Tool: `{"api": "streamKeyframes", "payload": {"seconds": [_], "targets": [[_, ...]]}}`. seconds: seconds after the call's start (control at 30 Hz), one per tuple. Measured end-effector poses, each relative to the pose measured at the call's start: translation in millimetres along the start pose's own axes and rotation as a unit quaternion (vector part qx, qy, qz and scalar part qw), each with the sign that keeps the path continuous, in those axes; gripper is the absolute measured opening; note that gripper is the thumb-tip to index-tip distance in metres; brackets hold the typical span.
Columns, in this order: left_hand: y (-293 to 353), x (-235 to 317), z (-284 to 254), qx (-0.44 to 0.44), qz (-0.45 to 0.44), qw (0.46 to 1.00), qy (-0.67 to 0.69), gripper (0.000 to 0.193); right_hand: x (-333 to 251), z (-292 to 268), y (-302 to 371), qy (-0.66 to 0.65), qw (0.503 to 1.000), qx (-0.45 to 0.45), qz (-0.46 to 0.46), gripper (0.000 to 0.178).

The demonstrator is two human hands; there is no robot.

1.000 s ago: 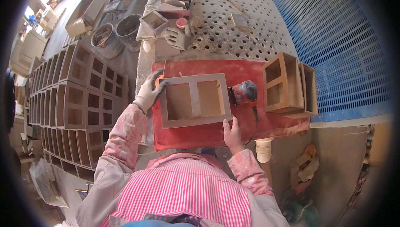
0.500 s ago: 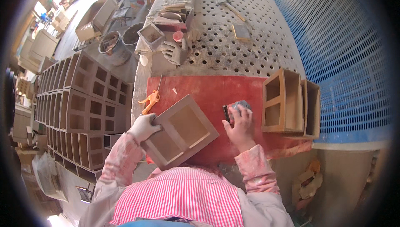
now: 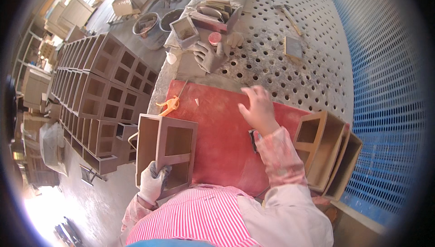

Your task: The person assembles a small wooden cabinet by applying glue to joints, inserting a divider, and securing parts with a nail gun. They then sand the surfaces with an orbital sander and wipe the piece with a cloth.

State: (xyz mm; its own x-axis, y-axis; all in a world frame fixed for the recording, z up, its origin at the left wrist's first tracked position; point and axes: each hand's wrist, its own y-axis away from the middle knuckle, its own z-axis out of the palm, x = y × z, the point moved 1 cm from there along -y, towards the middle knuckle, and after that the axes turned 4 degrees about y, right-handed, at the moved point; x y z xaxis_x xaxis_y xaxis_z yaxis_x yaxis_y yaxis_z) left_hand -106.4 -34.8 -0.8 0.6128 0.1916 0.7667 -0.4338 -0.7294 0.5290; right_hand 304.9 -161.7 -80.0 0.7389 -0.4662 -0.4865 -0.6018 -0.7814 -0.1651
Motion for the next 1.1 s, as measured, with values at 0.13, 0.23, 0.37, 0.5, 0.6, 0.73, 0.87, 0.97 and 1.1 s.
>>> {"api": "streamKeyframes", "payload": {"seconds": [0.13, 0.23, 0.37, 0.5, 0.6, 0.73, 0.87, 0.97, 1.1], "targets": [[2, 11, 29, 0.01, 0.073, 0.996, -0.049, 0.018, -8, 55, -120, -0.015, 0.998, 0.008, -0.056, 0.067], [5, 16, 45, 0.014, 0.04, 0.992, -0.123, 0.023, -11, 88, -193, 0.004, 0.999, 0.002, -0.038, 0.085], [2, 19, 57, 0.015, 0.027, 0.991, -0.133, 0.025, -4, 118, -268, 0.025, 0.999, -0.038, -0.015, 0.108], [0, 18, 60, 0.0, 0.002, 0.989, -0.145, 0.026, -3, 150, -277, 0.1, 0.992, -0.063, -0.053, 0.078], [1, 15, 60, -0.011, -0.003, 0.988, -0.151, 0.024, 3, 152, -258, 0.051, 0.984, 0.013, -0.17, 0.044], [0, 12, 63, -0.011, 0.016, 0.988, -0.153, 0.022, 43, 113, -223, -0.023, 0.994, 0.017, -0.104, 0.045], [1, 14, 67, -0.009, 0.015, 0.986, -0.163, 0.021, 53, 94, -211, 0.095, 0.993, 0.02, -0.071, 0.04], [2, 17, 68, -0.004, -0.014, 0.989, -0.15, 0.02, 34, 102, -225, 0.082, 0.988, 0.041, -0.125, 0.032], [2, 19, 69, 0.004, 0.012, 0.988, -0.151, 0.02, 16, 103, -281, 0.017, 0.967, 0.208, -0.147, 0.015]]}}
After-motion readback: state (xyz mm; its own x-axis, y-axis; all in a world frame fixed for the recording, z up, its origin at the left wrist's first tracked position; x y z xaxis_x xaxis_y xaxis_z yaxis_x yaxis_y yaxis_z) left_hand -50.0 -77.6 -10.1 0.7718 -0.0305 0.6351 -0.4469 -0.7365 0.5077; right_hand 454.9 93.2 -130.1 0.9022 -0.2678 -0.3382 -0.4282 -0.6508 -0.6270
